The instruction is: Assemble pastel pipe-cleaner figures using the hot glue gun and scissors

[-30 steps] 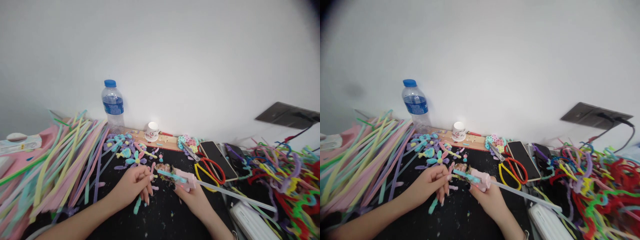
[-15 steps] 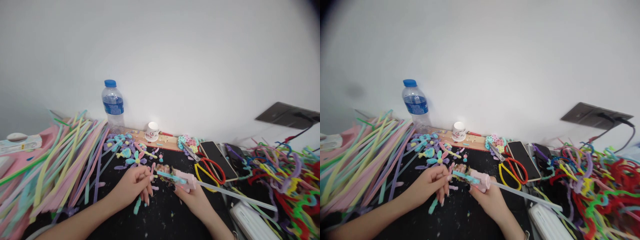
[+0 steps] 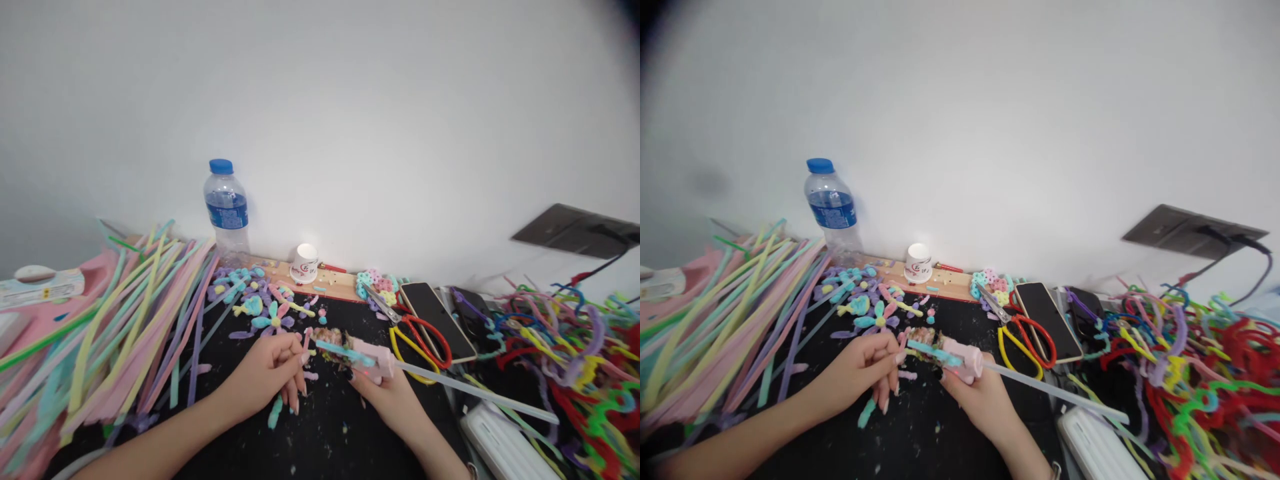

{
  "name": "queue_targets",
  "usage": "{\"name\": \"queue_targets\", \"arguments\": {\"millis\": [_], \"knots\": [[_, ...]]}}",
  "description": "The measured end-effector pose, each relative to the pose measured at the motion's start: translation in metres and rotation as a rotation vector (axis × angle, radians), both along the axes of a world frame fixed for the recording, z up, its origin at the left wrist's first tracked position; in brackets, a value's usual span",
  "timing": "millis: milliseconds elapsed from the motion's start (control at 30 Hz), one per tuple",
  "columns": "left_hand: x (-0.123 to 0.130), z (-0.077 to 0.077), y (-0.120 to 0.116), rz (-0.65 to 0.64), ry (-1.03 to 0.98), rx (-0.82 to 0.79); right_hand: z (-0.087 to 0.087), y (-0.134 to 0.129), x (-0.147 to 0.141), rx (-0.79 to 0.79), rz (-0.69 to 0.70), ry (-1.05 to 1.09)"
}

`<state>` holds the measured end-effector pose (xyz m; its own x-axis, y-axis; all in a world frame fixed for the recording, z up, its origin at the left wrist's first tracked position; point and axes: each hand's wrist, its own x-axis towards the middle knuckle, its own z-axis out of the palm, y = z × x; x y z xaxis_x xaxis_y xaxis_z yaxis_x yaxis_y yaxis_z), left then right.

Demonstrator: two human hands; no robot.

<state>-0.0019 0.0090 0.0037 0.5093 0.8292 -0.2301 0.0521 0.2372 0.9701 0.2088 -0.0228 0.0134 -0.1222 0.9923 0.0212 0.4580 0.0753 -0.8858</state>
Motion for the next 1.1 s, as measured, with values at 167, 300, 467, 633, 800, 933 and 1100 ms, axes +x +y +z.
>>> {"name": "queue_targets", "arguments": {"millis": [167,300,467,633,800,933,1100], "knots": [[0.0007,0.0009,-0.0009,-0.010,0.014,-0.004,-0.0012,0.0009,0.0005,-0.005,-0.013,0.007],[0.0006,0.0002,-0.0004,-0.012,0.007,-0.004,-0.0004,-0.0002,0.0014,-0.020,0.020,0.015],[0.0005,0.0017,0.0000,-0.012,0.019,-0.006,-0.0006,-0.0002,0.0021,-0.039,-0.006,0.020],[-0.0004,0.0000,-0.0005,-0.015,0.012,-0.005,-0.0016,-0.0004,0.0025,-0.031,0.003,0.016],[-0.0006,-0.0015,0.0000,-0.014,-0.004,-0.004,-0.0030,-0.0007,0.0026,-0.031,-0.001,0.013],[0.0005,0.0003,0.0005,-0.008,-0.008,-0.001,-0.0002,0.0000,0.0010,-0.034,0.008,0.018],[0.0001,-0.0006,0.0015,-0.008,-0.024,-0.002,0.0052,0.0007,-0.0013,-0.050,0.070,0.054]]}}
